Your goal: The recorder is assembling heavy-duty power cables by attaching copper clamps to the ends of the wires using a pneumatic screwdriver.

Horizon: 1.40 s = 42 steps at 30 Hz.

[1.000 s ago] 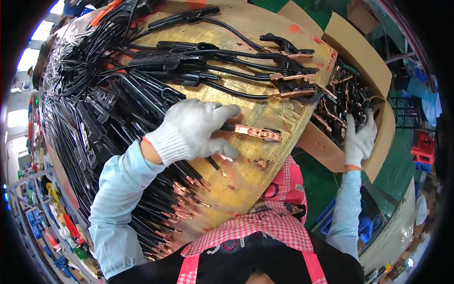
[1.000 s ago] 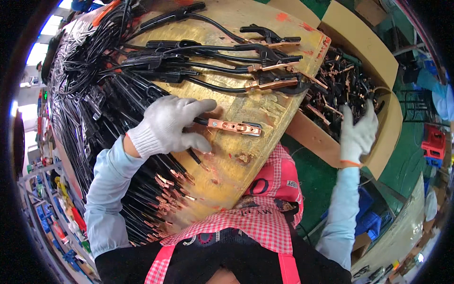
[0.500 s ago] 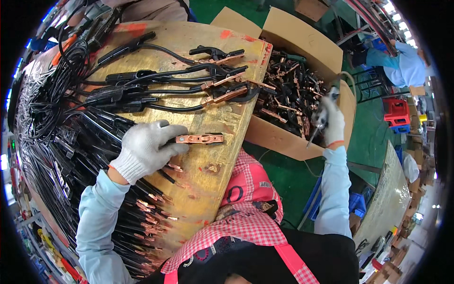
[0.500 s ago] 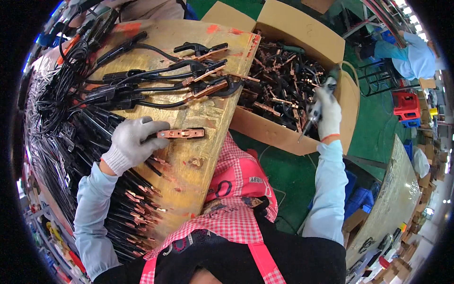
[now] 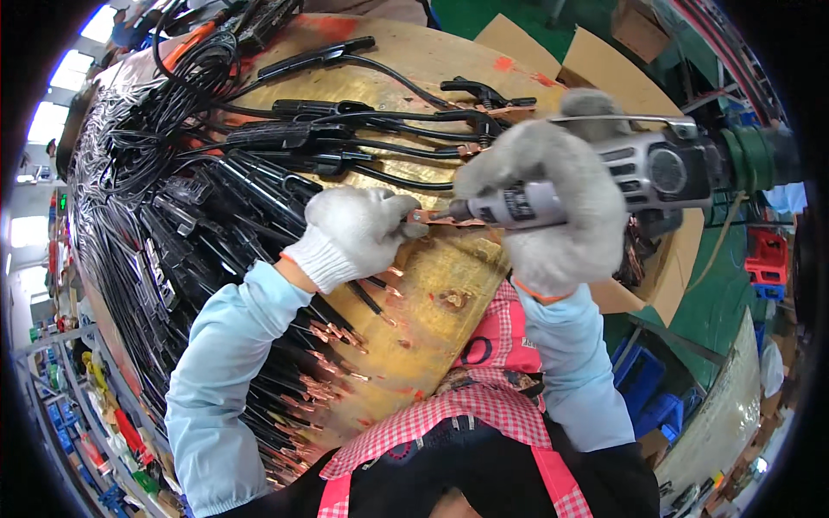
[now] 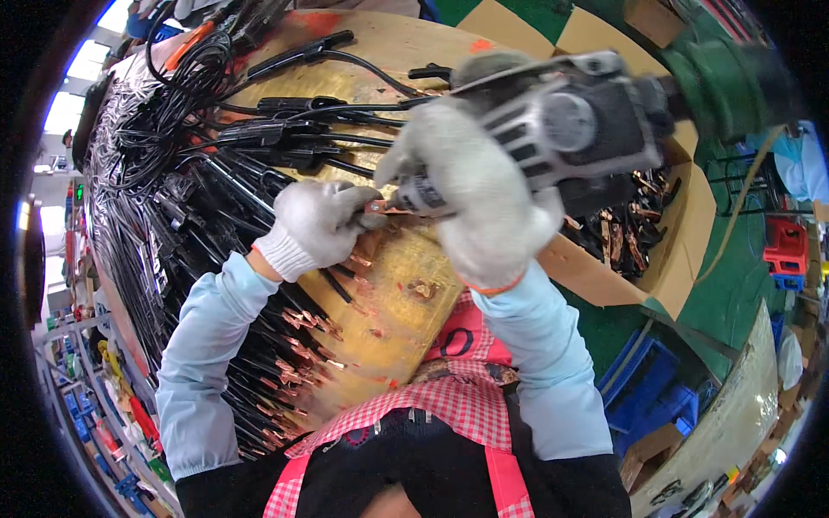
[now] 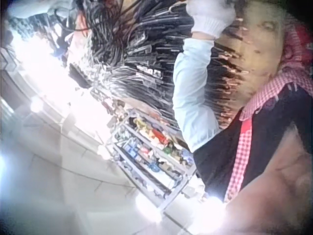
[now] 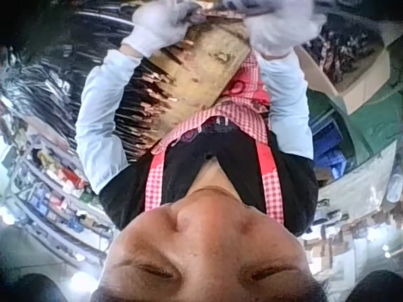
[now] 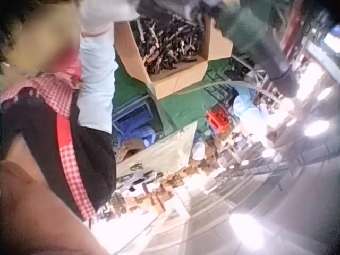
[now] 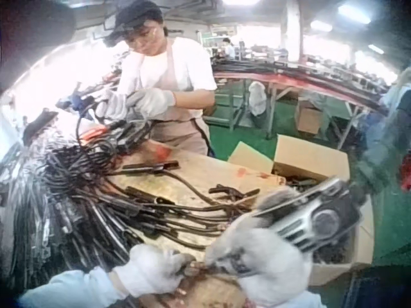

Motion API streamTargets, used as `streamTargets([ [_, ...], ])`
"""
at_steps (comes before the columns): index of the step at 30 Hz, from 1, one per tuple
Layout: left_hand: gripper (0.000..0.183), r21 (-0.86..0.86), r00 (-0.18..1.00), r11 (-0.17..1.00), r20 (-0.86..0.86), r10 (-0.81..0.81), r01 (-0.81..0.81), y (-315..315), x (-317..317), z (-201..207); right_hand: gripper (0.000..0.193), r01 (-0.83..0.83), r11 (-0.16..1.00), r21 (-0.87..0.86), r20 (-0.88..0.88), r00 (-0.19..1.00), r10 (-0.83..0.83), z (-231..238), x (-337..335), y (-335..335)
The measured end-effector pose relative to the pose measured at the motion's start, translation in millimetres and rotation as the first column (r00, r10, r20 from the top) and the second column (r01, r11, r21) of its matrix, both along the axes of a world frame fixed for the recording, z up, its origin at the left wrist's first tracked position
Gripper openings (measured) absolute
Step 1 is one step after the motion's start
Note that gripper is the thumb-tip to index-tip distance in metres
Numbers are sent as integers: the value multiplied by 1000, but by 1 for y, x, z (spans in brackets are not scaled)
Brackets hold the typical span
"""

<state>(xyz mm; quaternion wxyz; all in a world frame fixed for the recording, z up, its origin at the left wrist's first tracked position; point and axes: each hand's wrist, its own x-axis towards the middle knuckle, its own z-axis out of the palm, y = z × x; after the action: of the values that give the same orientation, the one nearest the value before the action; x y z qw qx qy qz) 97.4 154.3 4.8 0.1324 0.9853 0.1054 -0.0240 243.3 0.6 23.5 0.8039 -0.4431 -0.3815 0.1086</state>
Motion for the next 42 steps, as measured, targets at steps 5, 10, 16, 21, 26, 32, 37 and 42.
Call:
streamTargets([
  [5,28,87,996,996,-89,20,-12,-4,1,4,30,-79,979,-186,106,989,100,3,-7,13],
  [10,26,56,988,998,-154,26,-18,-3,4,6,22,-361,932,-19,-383,864,327,3,-12,8],
  [16,29,4,967,999,-250,49,-50,-4,11,21,19,-263,965,3,-549,806,221,-15,-18,4],
  [21,29,23,970,996,-226,92,-89,-6,7,14,16,-162,981,-112,-340,933,115,7,-19,16],
  [26,26,-16,986,996,-148,80,-83,-7,4,8,16,-173,975,138,-641,735,221,-5,-18,13],
  [32,22,9,998,998,-32,60,-60,-7,2,1,20,-216,967,138,-395,883,254,-1,-17,13],
  [37,22,-9,994,995,-15,104,-104,-4,1,-4,24,-304,952,25,-283,912,298,11,-5,8],
  [42,23,-87,982,994,168,84,-71,-2,-2,-6,25,116,964,-241,-452,865,-217,14,48,-54],
])
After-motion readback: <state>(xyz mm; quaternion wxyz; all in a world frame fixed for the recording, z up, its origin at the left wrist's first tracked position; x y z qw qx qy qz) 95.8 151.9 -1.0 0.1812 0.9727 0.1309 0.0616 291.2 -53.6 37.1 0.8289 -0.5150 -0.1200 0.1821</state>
